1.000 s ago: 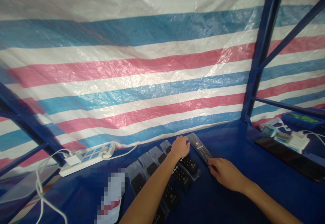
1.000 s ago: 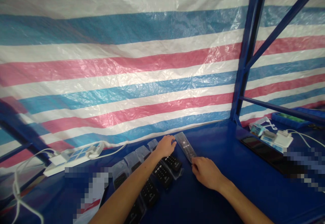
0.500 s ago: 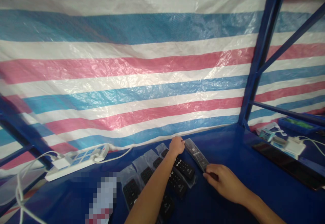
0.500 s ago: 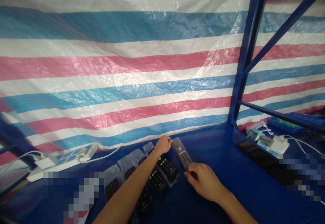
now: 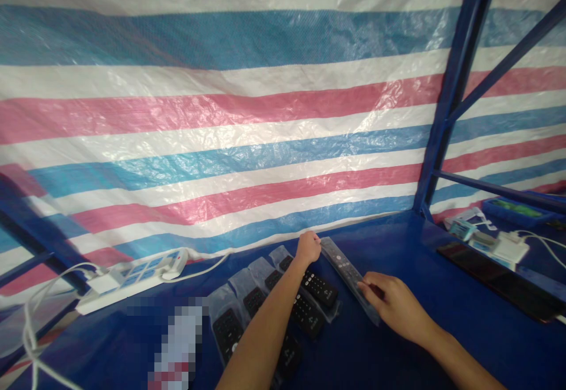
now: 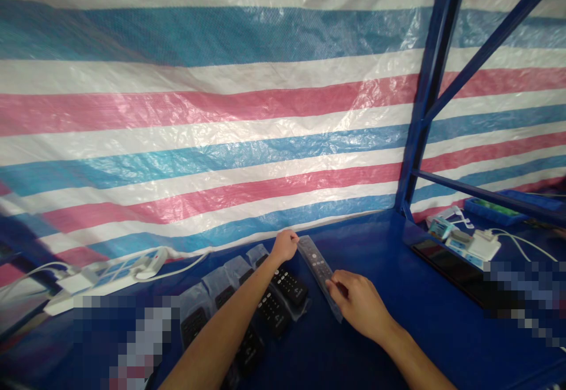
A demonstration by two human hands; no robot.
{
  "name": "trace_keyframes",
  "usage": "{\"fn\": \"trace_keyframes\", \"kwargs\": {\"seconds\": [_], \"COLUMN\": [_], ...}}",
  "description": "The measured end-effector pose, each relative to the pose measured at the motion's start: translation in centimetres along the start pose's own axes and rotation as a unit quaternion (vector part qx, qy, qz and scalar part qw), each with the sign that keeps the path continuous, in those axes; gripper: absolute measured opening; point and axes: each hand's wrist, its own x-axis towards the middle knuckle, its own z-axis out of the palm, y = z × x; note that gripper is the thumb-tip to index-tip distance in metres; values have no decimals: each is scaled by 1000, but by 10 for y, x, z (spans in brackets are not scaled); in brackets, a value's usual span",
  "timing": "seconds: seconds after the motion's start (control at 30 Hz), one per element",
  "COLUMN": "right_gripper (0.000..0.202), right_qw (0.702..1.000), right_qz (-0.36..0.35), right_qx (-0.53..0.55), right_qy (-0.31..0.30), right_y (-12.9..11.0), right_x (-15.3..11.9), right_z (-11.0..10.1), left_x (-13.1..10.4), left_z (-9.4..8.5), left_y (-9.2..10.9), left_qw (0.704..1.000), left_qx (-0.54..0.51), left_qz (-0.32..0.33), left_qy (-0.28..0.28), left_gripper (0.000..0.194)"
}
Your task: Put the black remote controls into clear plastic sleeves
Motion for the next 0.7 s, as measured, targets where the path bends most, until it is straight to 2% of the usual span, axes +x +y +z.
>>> {"fn": "trace_keyframes", "kwargs": {"seconds": [0.23,0.4,0.57,0.7], "right_gripper": [41,40,39,40], "right_qw": [1000,1000,1000,1000], "right_qz": [13,11,8,8], "right_qx": [-1,-3,-9,-2], "right_qy": [3,4,16,25], "right_y": [-4,-4,-2,-3], "right_x": [-1,0,0,0], "right_z": [-4,-3,-2,-3], "left_x": [3,-2,-13,-17], "left_z": [-4,-2,-11,-21], "left_y": [0,6,10,16], "left_qw": [999,1000,998,995], "left_qx": [-2,-3,7,15], "left_qz": [-37,-27,8,28], "left_qy": [-4,-2,58,99], "left_gripper": [33,30,13,25]}}
